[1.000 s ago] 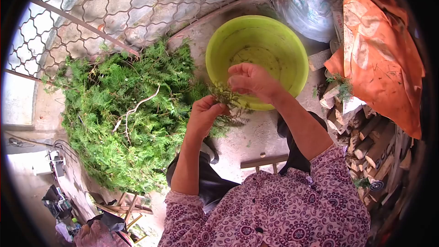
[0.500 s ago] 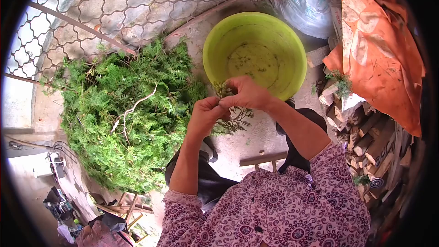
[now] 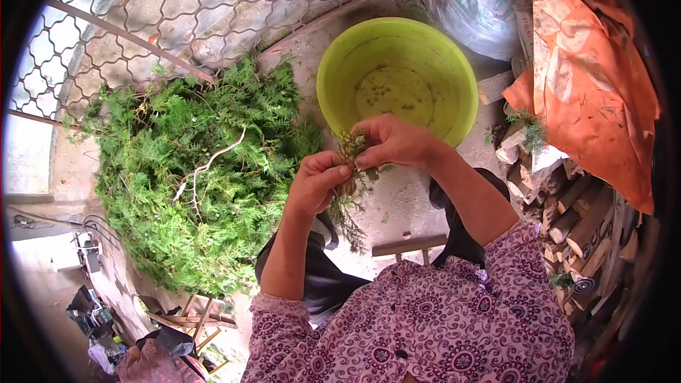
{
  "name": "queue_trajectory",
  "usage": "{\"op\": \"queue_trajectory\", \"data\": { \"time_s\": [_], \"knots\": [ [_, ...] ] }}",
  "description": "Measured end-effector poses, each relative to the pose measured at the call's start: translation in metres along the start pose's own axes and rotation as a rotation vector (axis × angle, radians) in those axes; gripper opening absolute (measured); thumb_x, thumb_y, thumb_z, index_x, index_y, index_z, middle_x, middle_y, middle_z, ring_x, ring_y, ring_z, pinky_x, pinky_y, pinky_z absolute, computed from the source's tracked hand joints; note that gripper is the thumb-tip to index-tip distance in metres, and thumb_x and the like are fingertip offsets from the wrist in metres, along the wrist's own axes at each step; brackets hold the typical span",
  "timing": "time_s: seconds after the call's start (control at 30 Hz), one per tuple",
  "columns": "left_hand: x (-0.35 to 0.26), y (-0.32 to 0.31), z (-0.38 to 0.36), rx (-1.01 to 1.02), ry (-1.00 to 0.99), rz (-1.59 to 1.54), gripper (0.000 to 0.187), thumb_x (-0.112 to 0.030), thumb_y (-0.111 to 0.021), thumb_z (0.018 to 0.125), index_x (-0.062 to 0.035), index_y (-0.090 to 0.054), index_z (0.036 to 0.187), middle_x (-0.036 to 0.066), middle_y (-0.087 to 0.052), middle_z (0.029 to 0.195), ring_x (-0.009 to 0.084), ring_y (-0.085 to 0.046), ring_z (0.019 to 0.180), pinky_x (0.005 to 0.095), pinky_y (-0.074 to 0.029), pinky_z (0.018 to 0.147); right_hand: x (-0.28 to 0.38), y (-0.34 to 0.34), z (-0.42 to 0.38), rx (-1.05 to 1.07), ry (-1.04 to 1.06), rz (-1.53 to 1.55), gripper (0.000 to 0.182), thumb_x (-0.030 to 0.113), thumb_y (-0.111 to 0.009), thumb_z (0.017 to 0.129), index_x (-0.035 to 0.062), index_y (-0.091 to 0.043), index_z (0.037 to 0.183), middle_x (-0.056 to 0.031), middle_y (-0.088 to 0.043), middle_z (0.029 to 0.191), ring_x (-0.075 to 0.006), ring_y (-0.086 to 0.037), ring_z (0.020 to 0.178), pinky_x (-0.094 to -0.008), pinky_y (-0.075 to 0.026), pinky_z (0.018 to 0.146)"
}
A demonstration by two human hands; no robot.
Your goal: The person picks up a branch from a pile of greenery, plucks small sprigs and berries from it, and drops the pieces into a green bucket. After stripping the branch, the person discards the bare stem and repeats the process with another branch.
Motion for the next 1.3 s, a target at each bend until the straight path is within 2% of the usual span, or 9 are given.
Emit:
{"op": "queue_trajectory", "data": {
  "time_s": [0.07, 0.2, 0.3, 0.37, 0.53, 0.6, 0.67, 1.03, 1.3],
  "knots": [
    [0.003, 0.006, 0.003, -0.057, -0.024, 0.062, 0.008, -0.007, -0.058, 0.082, 0.0002, -0.061, 0.084, 0.001, -0.059, 0.070, 0.0056, -0.051, 0.057, 0.0187, -0.041, 0.052, 0.007, -0.004, -0.004, -0.058, -0.027, -0.036, 0.030, 0.010, -0.068, 0.074, 0.0015, -0.056, 0.099, -0.0010, -0.059, 0.082, -0.0065, -0.054, 0.065, -0.0193, -0.045, 0.056],
    [0.004, 0.005, 0.006, -0.118, -0.068, 0.204, 0.009, -0.009, -0.058, 0.083, -0.0008, -0.061, 0.085, -0.001, -0.058, 0.068, 0.0044, -0.049, 0.055, 0.0179, -0.039, 0.051, 0.006, -0.002, -0.004, -0.175, -0.137, -0.267, 0.031, 0.009, -0.061, 0.077, 0.0016, -0.051, 0.106, -0.0009, -0.056, 0.082, -0.0061, -0.051, 0.068, -0.0201, -0.043, 0.056],
    [0.006, 0.004, 0.008, -0.098, -0.055, 0.218, 0.006, -0.006, -0.059, 0.082, -0.0006, -0.059, 0.085, 0.002, -0.060, 0.074, 0.0046, -0.053, 0.059, 0.0193, -0.045, 0.054, -0.008, 0.003, 0.002, -0.190, -0.100, -0.147, 0.029, 0.009, -0.059, 0.078, 0.0014, -0.051, 0.105, -0.0016, -0.056, 0.082, -0.0060, -0.051, 0.068, -0.0200, -0.042, 0.055],
    [0.006, 0.004, 0.008, -0.132, -0.079, 0.170, 0.008, -0.009, -0.059, 0.082, -0.0018, -0.061, 0.085, -0.002, -0.056, 0.067, 0.0033, -0.048, 0.054, 0.0178, -0.038, 0.050, -0.012, 0.006, 0.005, -0.175, -0.079, -0.165, 0.028, 0.009, -0.057, 0.079, 0.0015, -0.051, 0.105, -0.0017, -0.056, 0.081, -0.0063, -0.051, 0.067, -0.0199, -0.041, 0.054],
    [-0.009, 0.004, 0.001, -0.112, -0.088, -0.017, 0.006, -0.006, -0.057, 0.081, -0.0016, -0.060, 0.085, 0.001, -0.058, 0.071, 0.0068, -0.052, 0.058, 0.0220, -0.044, 0.055, -0.001, 0.007, -0.001, -0.134, -0.106, -0.098, 0.024, 0.007, -0.056, 0.079, 0.0025, -0.052, 0.102, -0.0018, -0.055, 0.080, -0.0078, -0.052, 0.065, -0.0195, -0.040, 0.053],
    [-0.013, 0.008, -0.001, -0.080, -0.118, -0.073, 0.006, -0.005, -0.056, 0.081, -0.0015, -0.059, 0.085, 0.002, -0.059, 0.073, 0.0084, -0.054, 0.060, 0.0239, -0.046, 0.057, 0.001, 0.011, -0.003, -0.164, -0.139, 0.033, 0.014, 0.006, -0.059, 0.077, 0.0039, -0.054, 0.090, -0.0025, -0.055, 0.074, -0.0092, -0.053, 0.060, -0.0206, -0.041, 0.047],
    [-0.010, 0.018, 0.002, -0.062, -0.180, -0.135, 0.007, -0.007, -0.054, 0.083, -0.0042, -0.057, 0.088, 0.005, -0.058, 0.068, 0.0152, -0.056, 0.058, 0.0298, -0.049, 0.058, 0.004, 0.006, -0.005, -0.179, -0.141, 0.034, 0.015, 0.006, -0.059, 0.077, 0.0042, -0.054, 0.092, -0.0025, -0.055, 0.075, -0.0092, -0.053, 0.060, -0.0204, -0.041, 0.047],
    [-0.006, 0.011, 0.003, -0.188, -0.245, -0.055, 0.009, -0.004, -0.057, 0.082, -0.0014, -0.057, 0.091, 0.004, -0.060, 0.079, 0.0115, -0.057, 0.067, 0.0250, -0.048, 0.062, -0.005, -0.003, 0.003, -0.156, -0.114, 0.136, 0.017, 0.012, -0.055, 0.083, 0.0072, -0.050, 0.099, -0.0003, -0.053, 0.082, -0.0068, -0.052, 0.067, -0.0177, -0.038, 0.047],
    [-0.005, 0.005, 0.004, -0.192, -0.211, 0.006, 0.011, -0.005, -0.060, 0.081, 0.0000, -0.057, 0.090, 0.005, -0.058, 0.077, 0.0112, -0.054, 0.062, 0.0253, -0.046, 0.057, -0.001, -0.004, 0.000, -0.215, -0.075, -0.173, 0.008, 0.015, -0.057, 0.084, 0.0081, -0.054, 0.085, 0.0036, -0.049, 0.062, -0.0053, -0.047, 0.054, -0.0185, -0.034, 0.045]
  ]
}}
Point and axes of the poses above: each hand's wrist, its own z-axis towards the middle knuckle, its own y-axis out of the back of the hand, x = y × z, the point moved 4 cm from there along z, towards the middle knuckle
